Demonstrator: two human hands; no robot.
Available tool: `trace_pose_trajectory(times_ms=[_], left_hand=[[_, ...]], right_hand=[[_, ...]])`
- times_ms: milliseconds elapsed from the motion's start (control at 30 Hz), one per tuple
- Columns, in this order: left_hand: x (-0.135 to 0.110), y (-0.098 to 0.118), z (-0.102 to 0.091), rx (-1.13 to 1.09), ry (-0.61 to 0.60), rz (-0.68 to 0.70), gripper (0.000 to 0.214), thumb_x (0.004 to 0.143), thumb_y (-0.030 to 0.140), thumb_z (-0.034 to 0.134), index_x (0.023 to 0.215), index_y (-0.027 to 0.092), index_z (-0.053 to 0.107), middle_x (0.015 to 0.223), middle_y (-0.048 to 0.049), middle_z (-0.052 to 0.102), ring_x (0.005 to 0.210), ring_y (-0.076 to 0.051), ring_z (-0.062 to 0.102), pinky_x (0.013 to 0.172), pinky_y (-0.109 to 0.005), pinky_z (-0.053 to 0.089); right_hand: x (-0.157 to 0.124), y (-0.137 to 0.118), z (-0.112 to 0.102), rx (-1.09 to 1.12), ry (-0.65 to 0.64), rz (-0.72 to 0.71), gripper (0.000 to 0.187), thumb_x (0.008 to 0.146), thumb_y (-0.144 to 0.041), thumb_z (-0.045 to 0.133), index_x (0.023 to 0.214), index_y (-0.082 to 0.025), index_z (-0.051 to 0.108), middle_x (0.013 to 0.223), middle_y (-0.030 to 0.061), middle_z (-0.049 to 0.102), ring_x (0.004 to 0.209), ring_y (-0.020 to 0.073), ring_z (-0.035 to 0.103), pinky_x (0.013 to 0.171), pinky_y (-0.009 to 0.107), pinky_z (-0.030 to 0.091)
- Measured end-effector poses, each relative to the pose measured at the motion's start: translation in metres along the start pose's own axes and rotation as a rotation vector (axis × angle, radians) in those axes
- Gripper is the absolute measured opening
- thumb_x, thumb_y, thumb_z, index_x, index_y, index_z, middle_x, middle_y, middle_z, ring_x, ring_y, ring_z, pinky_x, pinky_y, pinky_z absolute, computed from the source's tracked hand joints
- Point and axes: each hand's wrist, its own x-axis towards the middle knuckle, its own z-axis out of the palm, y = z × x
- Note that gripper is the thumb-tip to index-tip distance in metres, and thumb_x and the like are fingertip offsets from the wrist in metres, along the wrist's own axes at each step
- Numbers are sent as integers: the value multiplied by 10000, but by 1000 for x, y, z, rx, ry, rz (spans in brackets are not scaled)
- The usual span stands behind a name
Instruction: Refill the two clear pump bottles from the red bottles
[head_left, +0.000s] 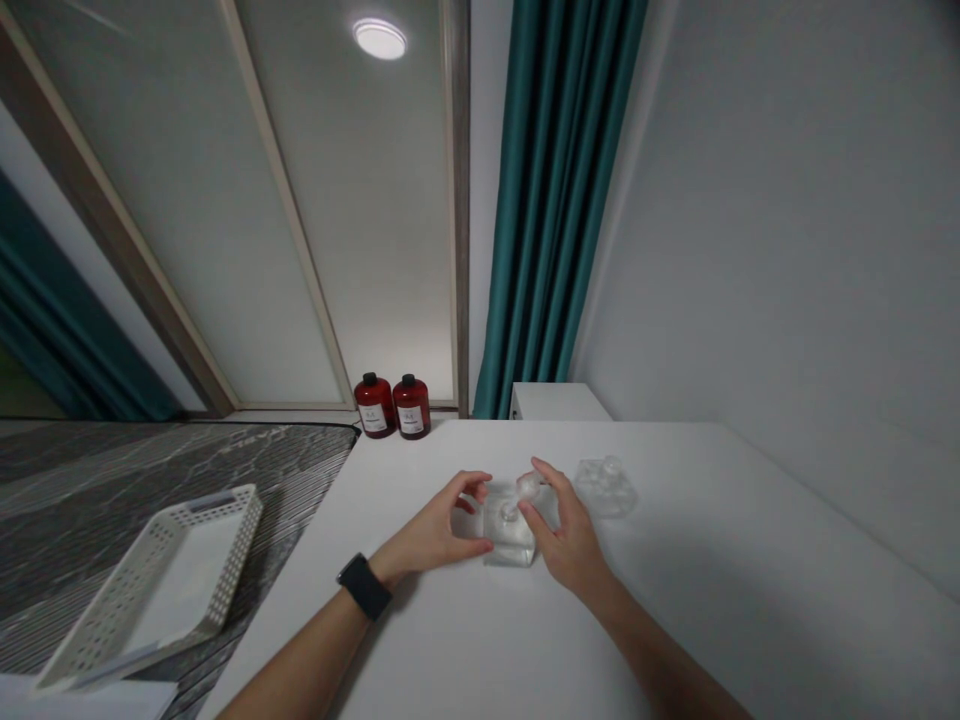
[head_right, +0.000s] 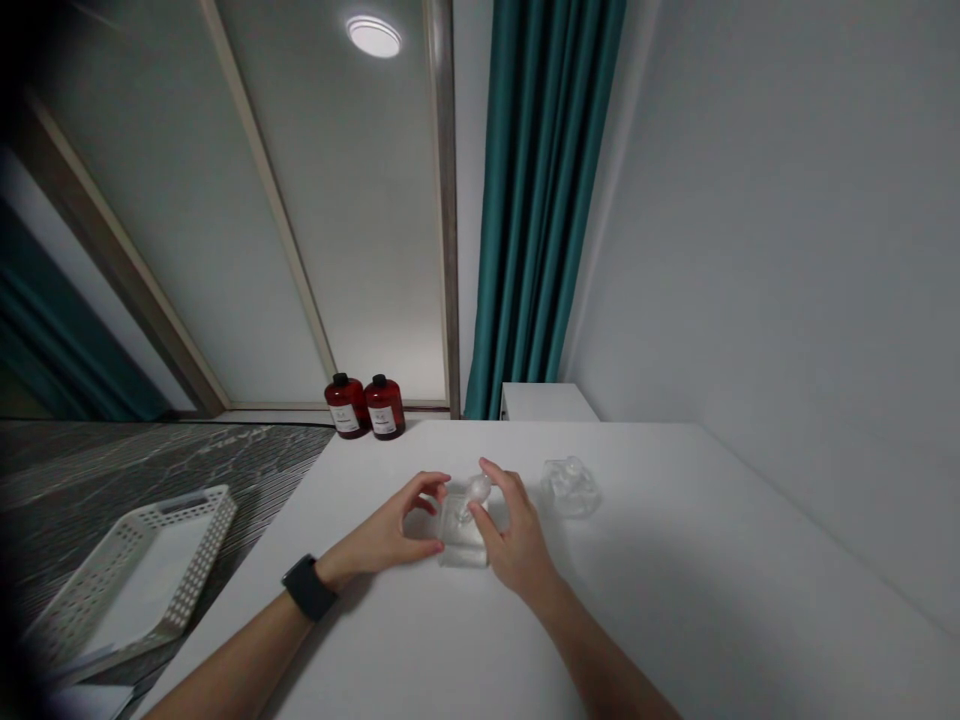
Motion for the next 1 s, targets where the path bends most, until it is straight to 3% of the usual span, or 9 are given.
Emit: trace_pose_trajectory(times_ms=[200, 633, 767, 1000], left_hand=[[0, -2, 0, -3, -2, 0, 714, 730, 153, 773, 1353, 231, 433, 1193, -72, 538, 1136, -249, 545, 995, -434, 470], [0, -2, 1, 9, -5, 5, 716, 727, 144, 773, 1352, 237, 435, 1206, -68, 530, 1131, -243, 541, 991, -416, 464], [0, 1, 0, 4, -8, 0, 708, 723, 142, 770, 1344, 225, 441, 1186, -72, 531, 1134, -248, 535, 982, -417, 464], [0, 1, -1, 3, -9, 1, 705, 726, 149, 766, 1347, 230, 442, 1181, -72, 532, 1131, -249, 539, 984, -423, 462]], right_hand=[[-1, 4, 2, 17, 44, 12, 442, 926, -250, 599, 1359, -260, 511, 1235, 91, 645, 1148, 241, 621, 1020, 426, 500], [-2, 1, -1, -73, 164, -131, 475, 930, -217, 590, 1390, -259, 483, 1179, 96, 642, 1085, 241, 643, 917, 409, 557], [-5, 4, 1, -78, 219, -85, 498, 926, -238, 598, 1405, -246, 461, 1263, 117, 615, 1138, 257, 622, 988, 451, 514], [-6, 8, 3, 23, 196, 54, 531, 926, -292, 602, 1426, -255, 428, 1306, 128, 591, 1124, 261, 623, 1017, 489, 483]])
